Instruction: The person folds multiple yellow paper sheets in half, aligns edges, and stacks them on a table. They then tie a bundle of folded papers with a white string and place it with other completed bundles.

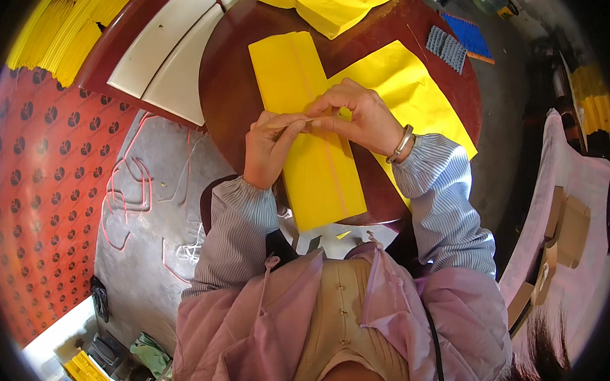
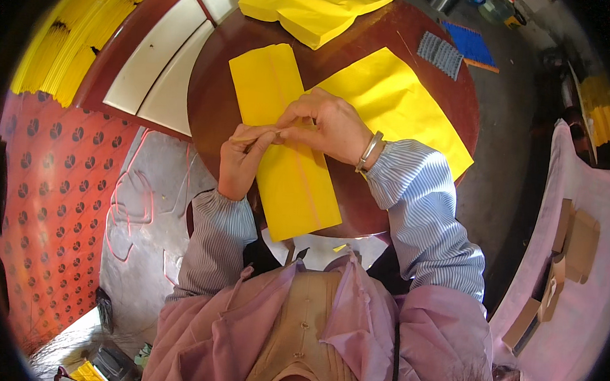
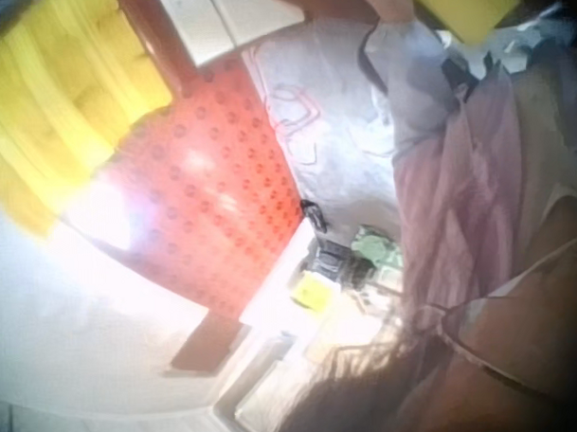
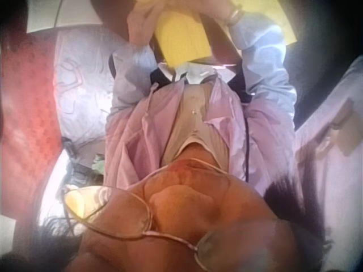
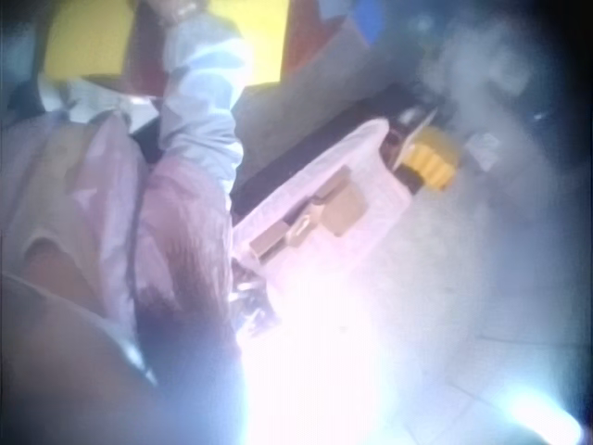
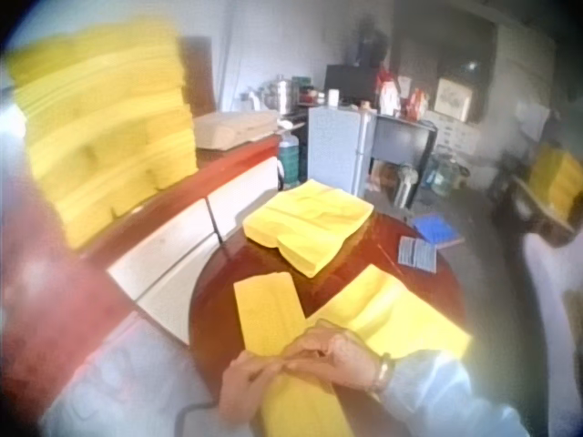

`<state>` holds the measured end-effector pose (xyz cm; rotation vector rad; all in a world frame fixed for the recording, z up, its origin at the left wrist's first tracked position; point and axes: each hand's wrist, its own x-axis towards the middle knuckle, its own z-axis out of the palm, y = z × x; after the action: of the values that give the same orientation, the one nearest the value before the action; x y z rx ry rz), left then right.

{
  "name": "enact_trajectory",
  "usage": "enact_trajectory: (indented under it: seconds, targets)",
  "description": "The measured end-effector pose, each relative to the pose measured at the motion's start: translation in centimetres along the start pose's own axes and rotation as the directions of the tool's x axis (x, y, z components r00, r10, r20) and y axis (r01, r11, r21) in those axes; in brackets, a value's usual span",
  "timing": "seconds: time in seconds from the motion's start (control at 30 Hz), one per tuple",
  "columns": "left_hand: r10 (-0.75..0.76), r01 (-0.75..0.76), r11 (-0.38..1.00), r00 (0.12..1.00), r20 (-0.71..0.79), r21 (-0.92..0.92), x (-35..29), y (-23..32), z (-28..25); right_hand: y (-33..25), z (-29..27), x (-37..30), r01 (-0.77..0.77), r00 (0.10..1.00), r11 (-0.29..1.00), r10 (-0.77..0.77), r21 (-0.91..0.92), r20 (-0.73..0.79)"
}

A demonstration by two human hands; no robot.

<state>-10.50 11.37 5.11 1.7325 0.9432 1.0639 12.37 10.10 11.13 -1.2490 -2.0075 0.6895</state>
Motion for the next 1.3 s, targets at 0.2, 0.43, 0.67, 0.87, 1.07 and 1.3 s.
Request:
enact_trajectory:
  seconds: [0.2,0.43,0.67,0.87,1.07,1.3]
  targets:
    - [-0.130,0.130,0.985,0.991,0.014,-0.114,0.1,0.8,-0.1,0.2,0.5,0.2,-0.040,0.998,0.996,0.045,0.085,-0.049]
    - [-0.293,0.298,0.898,0.954,0.064,-0.324,0.4,1.0,-0.6,-1.8,0.5,-0.5,0.084,0.995,0.959,-0.093,-0.270,-0.021]
    - [-0.209,0.191,0.927,0.978,-0.021,-0.323,0.1,0.3,0.4,-1.4,0.0,0.2,0.188,0.982,0.971,-0.190,-0.150,0.001]
    - [0.042,-0.004,0.977,0.983,-0.178,0.213,-0.2,1.3,1.0,0.5,0.2,1.9,-0.116,0.991,0.968,0.098,0.223,0.093]
    - [0.152,-0.073,0.936,0.966,-0.207,0.345,-0.3,0.9,1.3,2.1,0.5,3.6,-0.118,0.967,0.984,0.085,0.129,0.240]
    - [0.309,-0.200,0.893,0.924,-0.226,0.403,-0.2,0.1,1.3,3.6,-0.7,6.1,-0.148,0.855,0.983,0.070,0.112,0.514]
